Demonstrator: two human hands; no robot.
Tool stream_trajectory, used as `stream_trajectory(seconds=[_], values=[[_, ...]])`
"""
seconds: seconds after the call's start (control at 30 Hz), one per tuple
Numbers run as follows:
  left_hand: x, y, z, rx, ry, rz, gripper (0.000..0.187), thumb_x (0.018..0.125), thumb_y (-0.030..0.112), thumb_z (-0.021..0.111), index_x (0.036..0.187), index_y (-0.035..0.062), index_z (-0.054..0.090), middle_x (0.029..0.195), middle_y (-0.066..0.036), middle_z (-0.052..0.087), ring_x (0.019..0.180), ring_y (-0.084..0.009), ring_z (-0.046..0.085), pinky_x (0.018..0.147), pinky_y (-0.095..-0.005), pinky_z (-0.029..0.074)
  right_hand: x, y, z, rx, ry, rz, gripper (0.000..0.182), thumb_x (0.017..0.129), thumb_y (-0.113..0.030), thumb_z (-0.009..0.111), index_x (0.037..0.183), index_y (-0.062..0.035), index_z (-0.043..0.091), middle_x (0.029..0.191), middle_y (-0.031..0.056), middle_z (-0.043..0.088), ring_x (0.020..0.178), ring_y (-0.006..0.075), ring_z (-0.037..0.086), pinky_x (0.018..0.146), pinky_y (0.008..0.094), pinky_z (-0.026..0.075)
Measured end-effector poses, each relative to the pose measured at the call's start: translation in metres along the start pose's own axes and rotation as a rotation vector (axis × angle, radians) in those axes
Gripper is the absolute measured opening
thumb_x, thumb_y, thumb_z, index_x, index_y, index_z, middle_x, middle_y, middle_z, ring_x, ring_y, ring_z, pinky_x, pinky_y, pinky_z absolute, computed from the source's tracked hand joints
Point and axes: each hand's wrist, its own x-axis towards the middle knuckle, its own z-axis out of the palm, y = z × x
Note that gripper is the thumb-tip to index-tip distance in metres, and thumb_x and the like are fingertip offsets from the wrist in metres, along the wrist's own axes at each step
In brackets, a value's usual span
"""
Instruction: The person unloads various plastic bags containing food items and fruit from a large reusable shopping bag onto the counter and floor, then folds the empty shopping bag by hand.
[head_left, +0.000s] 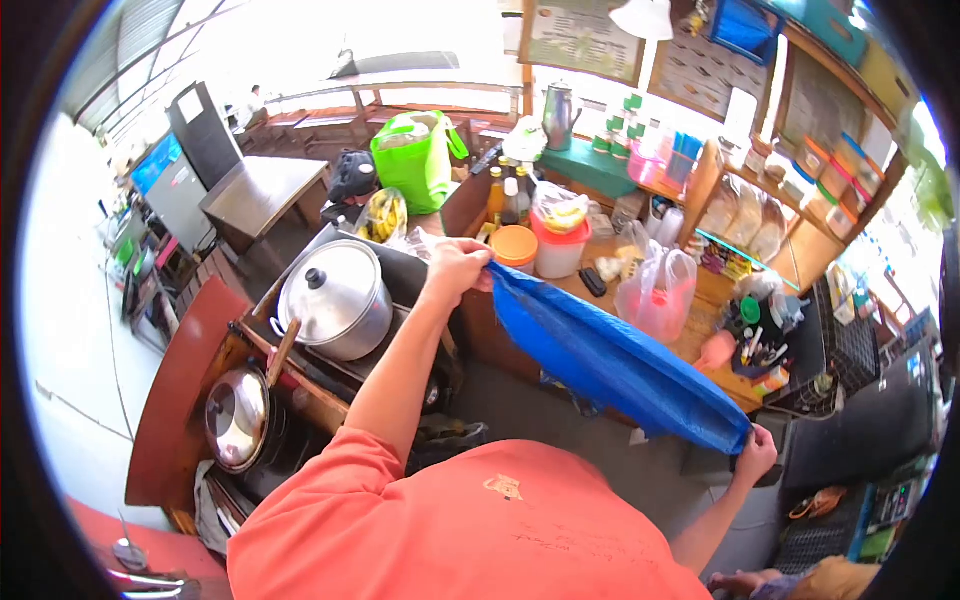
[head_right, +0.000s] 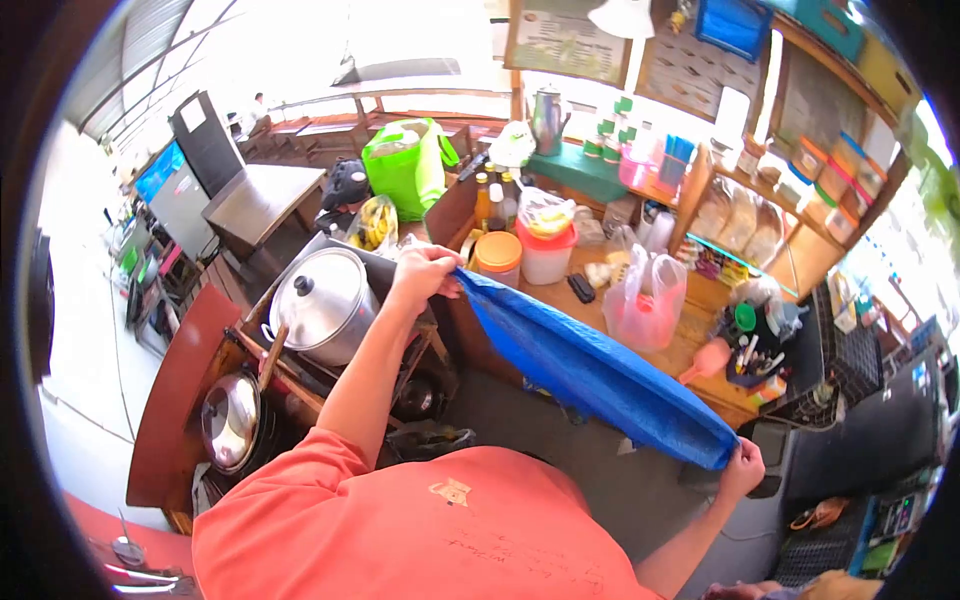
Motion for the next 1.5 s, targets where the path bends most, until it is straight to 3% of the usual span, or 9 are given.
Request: stream_trajectory(seconds=[0.17, 0.43, 0.73, 0.93, 1.13, 1.2, 1.3, 1.4, 1.5], values=[[0.004, 0.028, 0.005, -0.486, -0.217, -0.077, 0.018, 0.091, 0.007, 0.063, 0.105, -0.0010, 0.071, 0.086, -0.012, 0.073, 0.065, -0.0207, 0.071, 0.066, -0.0342, 0.062, 0.016, 0.038, -0.010, 0.917, 0.000, 0.079, 0.024, 0.096, -0.014, 0.066, 0.118, -0.0031, 0.065, 0.115, 0.0088, 0.069, 0.103, 0.0177, 0.063, 0.090, 0.0316, 0.050], [-0.008, 0.071, 0.018, -0.436, -0.478, 0.053, 0.031, 0.095, 0.008, 0.059, 0.119, -0.0104, 0.065, 0.102, -0.022, 0.072, 0.084, -0.0305, 0.076, 0.080, -0.0394, 0.065, 0.015, 0.040, 0.018, 1.409, 0.272, 0.301, 0.043, 0.093, -0.033, 0.054, 0.126, -0.0057, 0.062, 0.138, 0.0180, 0.057, 0.125, 0.0396, 0.055, 0.107, 0.0571, 0.042], [-0.007, 0.080, -0.003, -0.167, -0.524, 0.313, 0.039, 0.091, 0.005, 0.072, 0.125, -0.0108, 0.061, 0.103, -0.018, 0.074, 0.094, -0.0231, 0.075, 0.088, -0.0333, 0.061, 0.039, -0.058, -0.020, 0.824, 0.647, 0.173, 0.074, 0.105, -0.065, 0.039, 0.070, -0.0037, 0.061, 0.065, 0.0048, 0.058, 0.066, 0.0165, 0.058, 0.063, 0.0340, 0.049], [0.007, 0.062, -0.004, 0.012, -0.258, 0.294, 0.020, 0.092, 0.014, 0.077, 0.097, -0.0051, 0.071, 0.086, -0.010, 0.074, 0.074, -0.0157, 0.073, 0.073, -0.0271, 0.061, 0.062, -0.122, -0.050, 0.465, 0.839, 0.272, 0.072, 0.105, -0.060, 0.043, 0.058, -0.0054, 0.053, 0.062, 0.0043, 0.056, 0.059, 0.0147, 0.050, 0.059, 0.0365, 0.044], [0.026, 0.032, 0.009, 0.003, -0.251, 0.256, 0.023, 0.089, 0.016, 0.079, 0.096, -0.0050, 0.072, 0.083, -0.010, 0.074, 0.070, -0.0145, 0.071, 0.073, -0.0277, 0.060, 0.100, -0.156, -0.054, 0.847, 0.795, 0.207, 0.063, 0.104, -0.048, 0.055, 0.056, -0.0066, 0.053, 0.061, 0.0021, 0.055, 0.055, 0.0135, 0.047, 0.054, 0.0364, 0.042], [0.021, 0.040, 0.015, 0.751, -0.090, 0.354, 0.027, 0.083, 0.017, 0.083, 0.096, -0.0046, 0.073, 0.084, -0.012, 0.075, 0.069, -0.0164, 0.071, 0.073, -0.0314, 0.059, 0.104, -0.179, -0.048, 0.915, 0.760, 0.178, 0.061, 0.104, -0.044, 0.058, 0.056, -0.0070, 0.053, 0.061, 0.0010, 0.054, 0.055, 0.0121, 0.046, 0.053, 0.0351, 0.041], [-0.002, 0.056, 0.033, 0.752, 0.080, 0.701, 0.070, 0.070, 0.031, 0.091, 0.126, -0.0016, 0.064, 0.118, -0.018, 0.072, 0.110, -0.0266, 0.069, 0.100, -0.0378, 0.051, 0.091, -0.237, -0.034, 0.880, 0.611, -0.022, 0.057, 0.103, -0.037, 0.063, 0.056, -0.0058, 0.053, 0.061, -0.0026, 0.053, 0.054, 0.0075, 0.043, 0.052, 0.0301, 0.037], [-0.066, 0.094, 0.098, 0.497, -0.493, 0.770, 0.119, 0.053, 0.036, 0.099, 0.152, 0.0019, 0.042, 0.147, -0.020, 0.055, 0.138, -0.0288, 0.050, 0.116, -0.0399, 0.036, 0.069, -0.295, -0.016, 0.867, 0.549, -0.270, 0.054, 0.103, -0.029, 0.065, 0.059, -0.0007, 0.057, 0.058, -0.0070, 0.046, 0.058, 0.0038, 0.036, 0.051, 0.0281, 0.027], [-0.079, 0.082, 0.149, 0.466, -0.714, 0.769, 0.103, 0.059, 0.027, 0.098, 0.147, 0.0037, 0.049, 0.135, -0.019, 0.062, 0.125, -0.0246, 0.058, 0.109, -0.0378, 0.043, 0.067, -0.298, -0.001, 0.797, 0.477, -0.381, 0.049, 0.101, -0.023, 0.069, 0.059, -0.0003, 0.056, 0.059, -0.0079, 0.044, 0.059, 0.0033, 0.034, 0.051, 0.0268, 0.025]])
